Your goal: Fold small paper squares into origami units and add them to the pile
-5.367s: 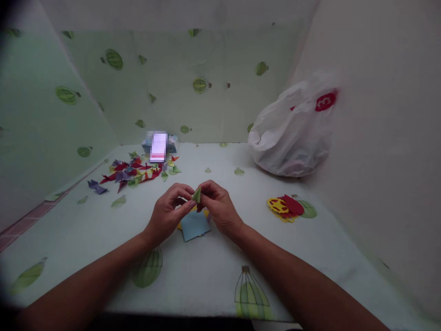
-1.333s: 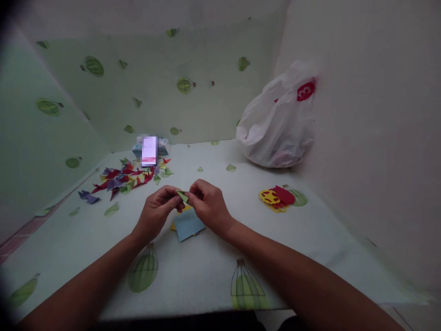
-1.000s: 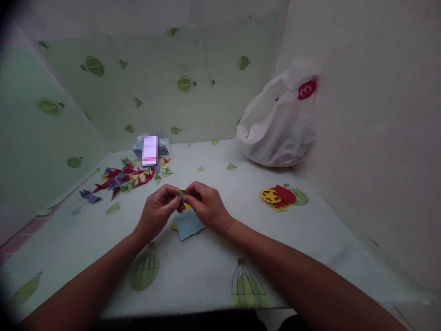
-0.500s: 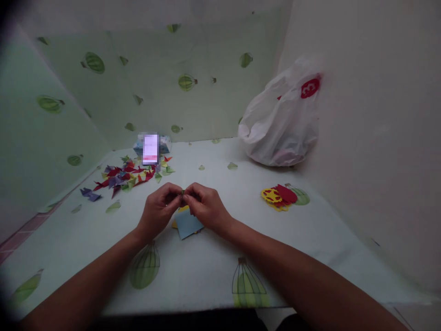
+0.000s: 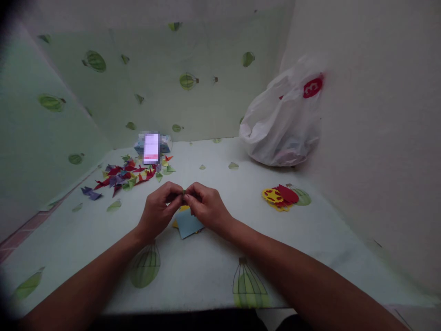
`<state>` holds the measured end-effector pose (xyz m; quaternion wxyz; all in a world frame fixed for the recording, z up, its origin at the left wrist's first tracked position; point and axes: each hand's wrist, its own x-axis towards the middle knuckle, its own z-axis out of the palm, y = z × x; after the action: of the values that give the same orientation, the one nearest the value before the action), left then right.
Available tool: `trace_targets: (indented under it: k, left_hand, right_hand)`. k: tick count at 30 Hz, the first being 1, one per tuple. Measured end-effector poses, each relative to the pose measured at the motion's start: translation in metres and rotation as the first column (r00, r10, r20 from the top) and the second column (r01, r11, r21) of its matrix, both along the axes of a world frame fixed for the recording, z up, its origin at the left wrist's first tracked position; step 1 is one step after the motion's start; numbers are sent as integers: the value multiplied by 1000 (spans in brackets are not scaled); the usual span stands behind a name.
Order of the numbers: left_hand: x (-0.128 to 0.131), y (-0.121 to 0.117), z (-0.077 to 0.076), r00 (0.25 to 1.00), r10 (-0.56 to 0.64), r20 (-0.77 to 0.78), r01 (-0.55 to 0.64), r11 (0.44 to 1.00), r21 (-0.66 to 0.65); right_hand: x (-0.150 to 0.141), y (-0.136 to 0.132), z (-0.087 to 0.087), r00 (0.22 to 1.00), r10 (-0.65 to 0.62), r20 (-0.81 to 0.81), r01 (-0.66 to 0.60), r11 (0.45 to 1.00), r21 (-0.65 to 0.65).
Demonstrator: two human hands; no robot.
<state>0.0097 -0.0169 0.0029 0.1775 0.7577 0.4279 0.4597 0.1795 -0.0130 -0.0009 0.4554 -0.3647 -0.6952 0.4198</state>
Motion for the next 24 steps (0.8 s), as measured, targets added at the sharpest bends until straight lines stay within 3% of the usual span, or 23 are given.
trace_targets:
  k: [24]
  left_hand:
    - [1,-1,2,1000,10,-26,-9,1000,19]
  right_hand:
    - [0,-2,3,1000,18,-3,-19,999,-28]
